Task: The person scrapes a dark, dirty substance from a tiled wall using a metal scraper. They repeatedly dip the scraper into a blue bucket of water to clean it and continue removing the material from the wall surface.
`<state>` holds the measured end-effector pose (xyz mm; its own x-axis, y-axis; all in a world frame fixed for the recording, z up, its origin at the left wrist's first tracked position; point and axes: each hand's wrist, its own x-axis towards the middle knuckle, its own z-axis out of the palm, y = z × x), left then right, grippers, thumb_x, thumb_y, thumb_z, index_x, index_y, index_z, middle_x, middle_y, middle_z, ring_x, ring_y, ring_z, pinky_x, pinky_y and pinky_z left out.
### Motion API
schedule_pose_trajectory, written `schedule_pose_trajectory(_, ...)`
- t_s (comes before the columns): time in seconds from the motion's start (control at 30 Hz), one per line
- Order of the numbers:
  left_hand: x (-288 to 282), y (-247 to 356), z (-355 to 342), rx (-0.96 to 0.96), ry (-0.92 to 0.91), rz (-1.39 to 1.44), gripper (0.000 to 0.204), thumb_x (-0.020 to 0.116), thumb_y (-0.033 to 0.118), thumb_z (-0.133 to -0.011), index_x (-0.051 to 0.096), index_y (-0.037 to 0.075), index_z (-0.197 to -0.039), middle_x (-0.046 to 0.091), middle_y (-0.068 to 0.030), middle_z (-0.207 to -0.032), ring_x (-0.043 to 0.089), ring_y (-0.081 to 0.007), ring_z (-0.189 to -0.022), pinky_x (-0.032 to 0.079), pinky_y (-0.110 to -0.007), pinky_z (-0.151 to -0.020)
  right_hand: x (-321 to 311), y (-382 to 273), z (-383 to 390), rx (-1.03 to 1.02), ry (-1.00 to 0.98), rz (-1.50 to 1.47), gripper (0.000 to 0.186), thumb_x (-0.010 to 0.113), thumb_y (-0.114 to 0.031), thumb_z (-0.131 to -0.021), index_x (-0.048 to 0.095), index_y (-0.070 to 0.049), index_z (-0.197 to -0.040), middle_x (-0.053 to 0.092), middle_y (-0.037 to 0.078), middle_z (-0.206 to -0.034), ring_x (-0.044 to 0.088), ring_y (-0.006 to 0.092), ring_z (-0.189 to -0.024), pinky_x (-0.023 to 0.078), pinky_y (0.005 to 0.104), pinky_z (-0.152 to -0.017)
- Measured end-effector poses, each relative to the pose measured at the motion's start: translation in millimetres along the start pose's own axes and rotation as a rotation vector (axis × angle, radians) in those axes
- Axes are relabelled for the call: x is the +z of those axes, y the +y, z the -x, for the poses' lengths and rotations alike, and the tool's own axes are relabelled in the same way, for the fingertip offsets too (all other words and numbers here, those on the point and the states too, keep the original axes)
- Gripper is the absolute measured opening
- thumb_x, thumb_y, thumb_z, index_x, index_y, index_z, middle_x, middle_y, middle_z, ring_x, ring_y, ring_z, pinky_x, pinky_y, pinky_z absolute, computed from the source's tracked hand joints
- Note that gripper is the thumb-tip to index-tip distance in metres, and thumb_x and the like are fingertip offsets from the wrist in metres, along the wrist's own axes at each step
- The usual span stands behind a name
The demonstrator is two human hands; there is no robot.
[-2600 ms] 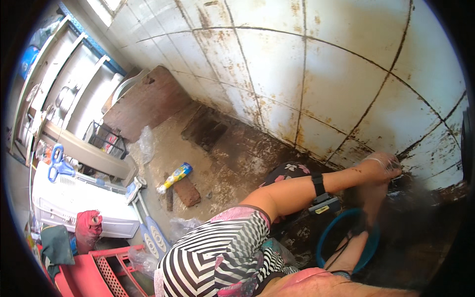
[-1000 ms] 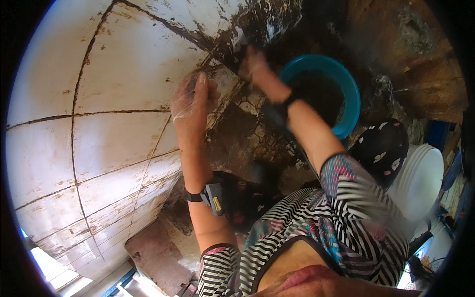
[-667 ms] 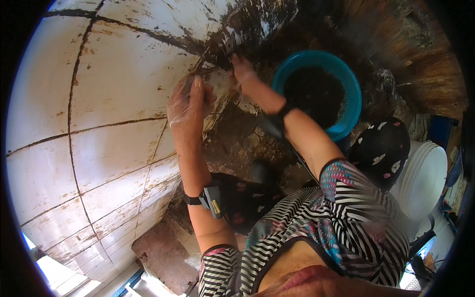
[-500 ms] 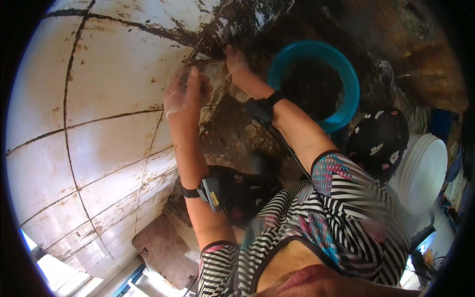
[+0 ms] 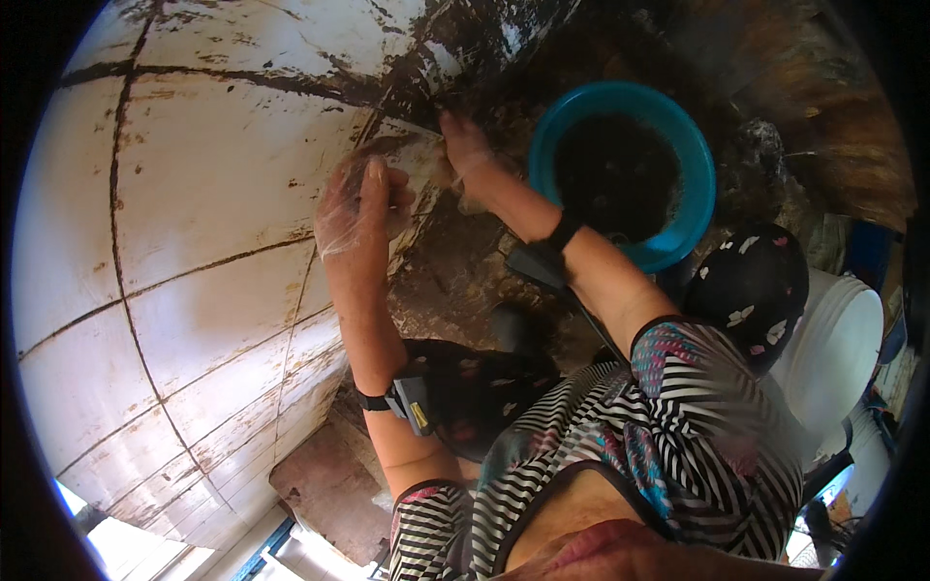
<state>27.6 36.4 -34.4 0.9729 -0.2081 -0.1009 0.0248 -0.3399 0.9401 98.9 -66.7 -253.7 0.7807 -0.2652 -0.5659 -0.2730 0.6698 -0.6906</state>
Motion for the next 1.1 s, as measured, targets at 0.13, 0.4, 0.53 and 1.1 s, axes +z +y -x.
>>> schedule_pose_trajectory(0.13, 7.0, -1.1, -6.1, -0.004, -0.039, -0.111, 0.028, 0.052, 0.028, -0.091, 0.056, 0.0, -0.093, 0.06, -0.0071, -0.078, 0.056, -0.0127, -0.065, 0.045, -0.026, -0.057, 15.6, 22.4, -15.4, 0.083, -0.043, -0.086, 0.053, 0.041, -0.044, -0.092, 0.032, -0.012, -0.134, 0.055, 0.015, -0.104, 0.056, 0.0285, -0.069, 0.046, 0.0463, -0.052)
schedule_pose_trajectory(0.4, 4.8, 2.1, 11.8, 0.006, 0.001, -0.056, 0.028, 0.052, 0.026, -0.091, 0.057, -0.001, -0.097, 0.06, -0.0077, -0.078, 0.057, -0.0135, -0.065, 0.045, -0.026, -0.055, 19.2, 18.0, 16.9, -0.264, 0.118, 0.055, 0.044, 0.041, -0.049, -0.09, 0.055, -0.007, -0.086, 0.058, 0.011, -0.071, 0.056, 0.0277, -0.058, 0.044, 0.0443, -0.052)
schedule_pose_trajectory(0.53, 0.3, 4.8, 14.3, -0.003, -0.01, -0.093, 0.027, 0.052, 0.025, -0.092, 0.056, -0.001, -0.098, 0.06, -0.0079, -0.078, 0.057, -0.0131, -0.065, 0.046, -0.026, -0.055, 10.8, 8.5, 8.8, 0.012, 0.003, -0.017, 0.043, 0.039, -0.05, -0.091, 0.052, -0.01, -0.082, 0.058, 0.009, -0.068, 0.051, 0.0238, -0.049, 0.041, 0.0409, -0.045)
schedule_pose_trajectory(1.1, 2.5, -1.2, 7.2, -0.004, -0.036, -0.051, 0.03, 0.052, 0.027, -0.091, 0.057, -0.001, -0.102, 0.06, -0.0082, -0.076, 0.055, -0.0132, -0.063, 0.045, -0.025, -0.056, 9.7, -2.7, 15.7, 0.133, -0.023, -0.06, 0.058, 0.043, -0.052, -0.088, 0.042, -0.01, -0.128, 0.056, 0.014, -0.095, 0.054, 0.0248, -0.079, 0.045, 0.0451, -0.062)
